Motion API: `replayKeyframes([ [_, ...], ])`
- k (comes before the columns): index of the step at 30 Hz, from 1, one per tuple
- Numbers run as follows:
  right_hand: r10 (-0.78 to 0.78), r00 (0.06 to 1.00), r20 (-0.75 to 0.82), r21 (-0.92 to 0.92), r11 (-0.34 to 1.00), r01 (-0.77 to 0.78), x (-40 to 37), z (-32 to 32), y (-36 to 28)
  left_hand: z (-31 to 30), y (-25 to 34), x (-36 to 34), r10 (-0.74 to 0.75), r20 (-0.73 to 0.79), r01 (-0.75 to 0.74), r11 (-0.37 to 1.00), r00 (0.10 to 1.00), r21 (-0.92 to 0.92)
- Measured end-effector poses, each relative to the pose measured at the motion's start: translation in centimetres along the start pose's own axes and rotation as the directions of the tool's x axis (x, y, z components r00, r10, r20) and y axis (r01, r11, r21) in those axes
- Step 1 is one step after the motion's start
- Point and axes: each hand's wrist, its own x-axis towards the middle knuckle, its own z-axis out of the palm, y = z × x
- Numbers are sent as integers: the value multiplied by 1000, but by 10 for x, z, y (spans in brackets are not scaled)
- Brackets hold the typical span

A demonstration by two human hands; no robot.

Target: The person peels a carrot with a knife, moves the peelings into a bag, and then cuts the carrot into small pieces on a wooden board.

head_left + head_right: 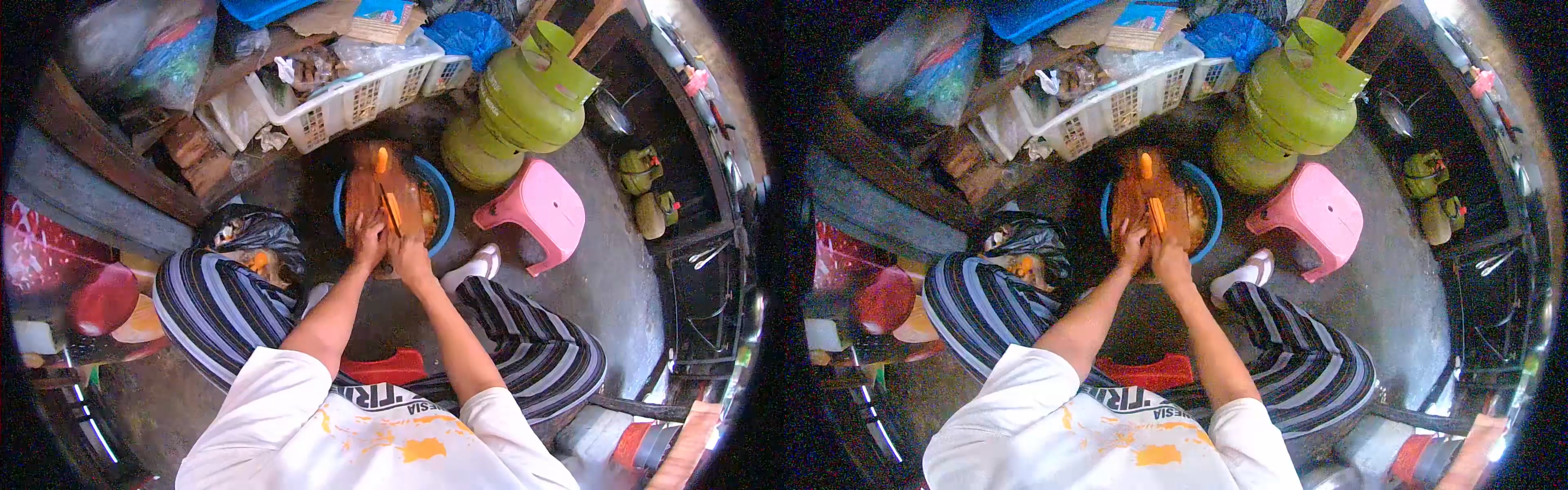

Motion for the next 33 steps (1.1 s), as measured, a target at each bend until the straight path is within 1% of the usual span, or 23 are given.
replayKeyframes([
  [2,6,995,100,-41,999,-2,2,6,6,-5,5,-1,35,15,-35,998,999,44],
  [5,-93,993,-66,-108,990,85,-3,0,-2,-9,10,3,95,-18,-93,990,995,103],
  [8,-84,996,35,-103,991,87,1,2,0,-17,22,4,66,-10,-66,997,998,28],
  [11,68,995,78,-130,990,-57,1,-10,-15,-11,17,3,82,-57,-79,995,995,58],
  [14,-48,994,96,-225,972,68,10,15,5,-12,16,4,62,-18,-61,995,998,73],
  [17,-159,983,87,-246,953,176,13,14,8,-7,8,3,80,-29,-78,995,996,57],
  [20,-22,998,58,-235,971,35,8,9,-7,-11,13,2,55,-38,-54,998,998,36],
  [23,9,1000,20,-237,972,-4,8,33,4,-7,11,2,21,-37,-19,997,999,75],
  [26,31,987,160,-224,975,6,9,36,10,-9,14,1,40,-37,-37,997,999,73],
  [27,55,987,153,-214,977,-21,6,30,8,-5,8,2,77,-75,-72,995,994,65],
  [29,85,988,130,-186,981,-60,6,14,-7,0,4,4,95,-82,-88,993,992,82],
  [31,17,1000,-9,-142,990,-18,3,17,-2,-3,3,1,85,-88,-77,994,993,83],
  [32,-8,997,-71,-123,992,-1,-3,18,3,-2,2,-1,69,-129,-62,996,989,59],
  [33,12,999,-38,-93,996,-15,-8,9,2,0,3,2,55,-169,-51,998,984,32],
])
